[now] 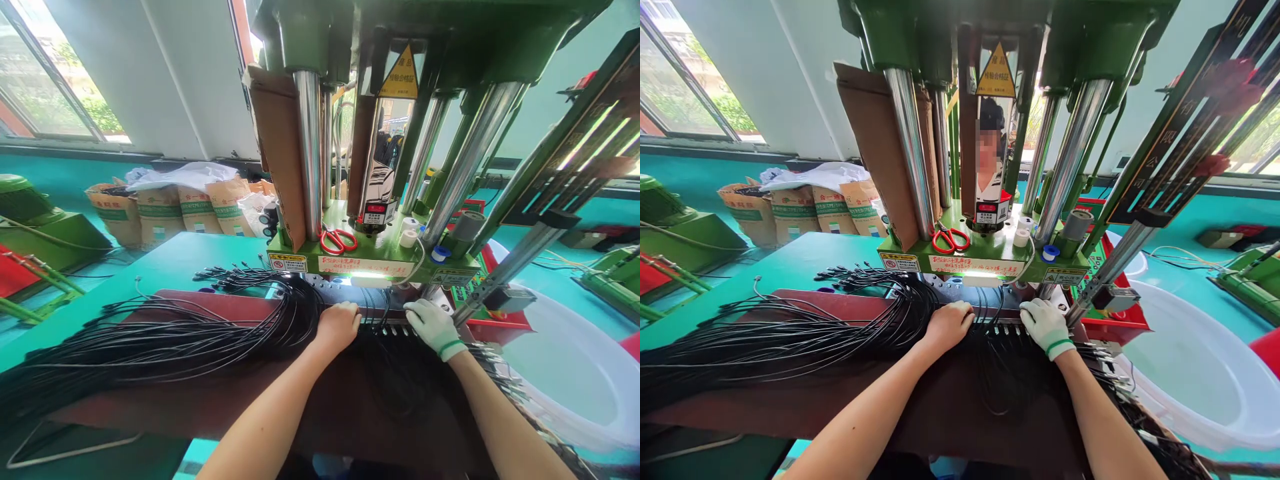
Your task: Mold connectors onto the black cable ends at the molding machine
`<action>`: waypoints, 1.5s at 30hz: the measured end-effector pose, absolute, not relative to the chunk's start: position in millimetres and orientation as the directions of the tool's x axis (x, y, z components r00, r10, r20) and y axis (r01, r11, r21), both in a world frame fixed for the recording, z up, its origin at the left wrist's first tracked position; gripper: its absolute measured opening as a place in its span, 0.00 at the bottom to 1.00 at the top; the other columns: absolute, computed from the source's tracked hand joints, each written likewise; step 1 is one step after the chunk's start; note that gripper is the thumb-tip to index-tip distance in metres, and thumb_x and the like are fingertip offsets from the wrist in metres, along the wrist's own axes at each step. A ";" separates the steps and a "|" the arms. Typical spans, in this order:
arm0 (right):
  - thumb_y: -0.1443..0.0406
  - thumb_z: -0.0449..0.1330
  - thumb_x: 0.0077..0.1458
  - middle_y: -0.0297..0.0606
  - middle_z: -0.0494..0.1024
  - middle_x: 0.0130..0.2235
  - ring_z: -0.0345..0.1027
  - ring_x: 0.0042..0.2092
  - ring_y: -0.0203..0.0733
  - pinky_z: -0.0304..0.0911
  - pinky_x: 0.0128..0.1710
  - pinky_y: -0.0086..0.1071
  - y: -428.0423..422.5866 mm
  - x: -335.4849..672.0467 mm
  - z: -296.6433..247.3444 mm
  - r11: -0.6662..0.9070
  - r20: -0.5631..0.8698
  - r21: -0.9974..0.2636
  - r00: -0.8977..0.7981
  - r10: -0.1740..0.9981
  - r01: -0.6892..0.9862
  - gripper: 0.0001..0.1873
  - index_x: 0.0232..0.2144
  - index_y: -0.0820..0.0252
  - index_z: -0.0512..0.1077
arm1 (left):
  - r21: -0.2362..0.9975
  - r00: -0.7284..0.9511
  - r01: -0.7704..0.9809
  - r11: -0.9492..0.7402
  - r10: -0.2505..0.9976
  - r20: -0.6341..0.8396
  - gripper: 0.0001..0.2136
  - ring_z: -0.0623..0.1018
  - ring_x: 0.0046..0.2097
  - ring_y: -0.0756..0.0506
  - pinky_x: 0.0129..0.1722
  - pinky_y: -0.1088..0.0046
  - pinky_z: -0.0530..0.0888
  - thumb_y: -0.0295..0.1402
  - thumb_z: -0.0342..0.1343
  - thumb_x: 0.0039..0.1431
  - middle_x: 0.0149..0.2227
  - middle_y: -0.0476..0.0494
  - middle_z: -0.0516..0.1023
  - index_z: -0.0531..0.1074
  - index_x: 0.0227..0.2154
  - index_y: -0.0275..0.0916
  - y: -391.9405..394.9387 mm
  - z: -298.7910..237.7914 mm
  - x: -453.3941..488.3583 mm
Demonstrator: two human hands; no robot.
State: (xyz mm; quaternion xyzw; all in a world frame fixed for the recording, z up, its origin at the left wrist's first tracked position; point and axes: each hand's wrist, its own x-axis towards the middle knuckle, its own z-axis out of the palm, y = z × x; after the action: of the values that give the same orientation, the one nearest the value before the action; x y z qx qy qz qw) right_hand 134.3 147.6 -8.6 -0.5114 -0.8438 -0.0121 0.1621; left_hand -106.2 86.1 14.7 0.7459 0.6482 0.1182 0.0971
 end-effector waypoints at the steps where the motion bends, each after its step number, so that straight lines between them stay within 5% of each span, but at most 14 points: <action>1: 0.61 0.46 0.57 0.38 0.74 0.34 0.66 0.39 0.41 0.57 0.40 0.32 147.5 134.2 -8.3 0.478 0.287 -0.146 -0.425 0.858 0.866 0.17 0.36 0.59 0.74 | 0.299 0.134 0.943 -0.143 0.990 0.051 0.11 0.74 0.41 0.45 0.38 0.71 0.67 0.36 0.41 0.60 0.38 0.43 0.74 0.69 0.36 0.40 86.2 14.4 -106.3; 33: 0.62 0.47 0.55 0.38 0.74 0.35 0.66 0.39 0.41 0.58 0.41 0.32 143.8 131.7 -4.6 0.465 0.286 -0.195 -0.403 0.869 0.864 0.16 0.35 0.58 0.74 | 0.298 0.138 0.945 -0.134 0.990 0.008 0.13 0.73 0.42 0.45 0.40 0.72 0.67 0.35 0.40 0.61 0.39 0.44 0.74 0.69 0.36 0.40 84.5 20.5 -106.0; 45: 0.66 0.46 0.53 0.38 0.74 0.42 0.67 0.45 0.42 0.61 0.46 0.35 157.6 121.0 24.5 0.464 0.435 -0.323 -0.306 0.847 0.825 0.16 0.40 0.58 0.70 | 0.307 0.169 0.933 -0.189 0.981 0.091 0.12 0.74 0.40 0.45 0.38 0.70 0.68 0.34 0.40 0.60 0.36 0.43 0.74 0.69 0.34 0.39 85.9 12.2 -106.1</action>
State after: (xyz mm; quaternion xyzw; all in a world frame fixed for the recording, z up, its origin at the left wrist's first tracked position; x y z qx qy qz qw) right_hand 121.0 157.6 24.5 -0.5175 -0.8077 0.0194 0.2818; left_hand -106.1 85.9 12.2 0.7592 0.6302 0.1349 0.0904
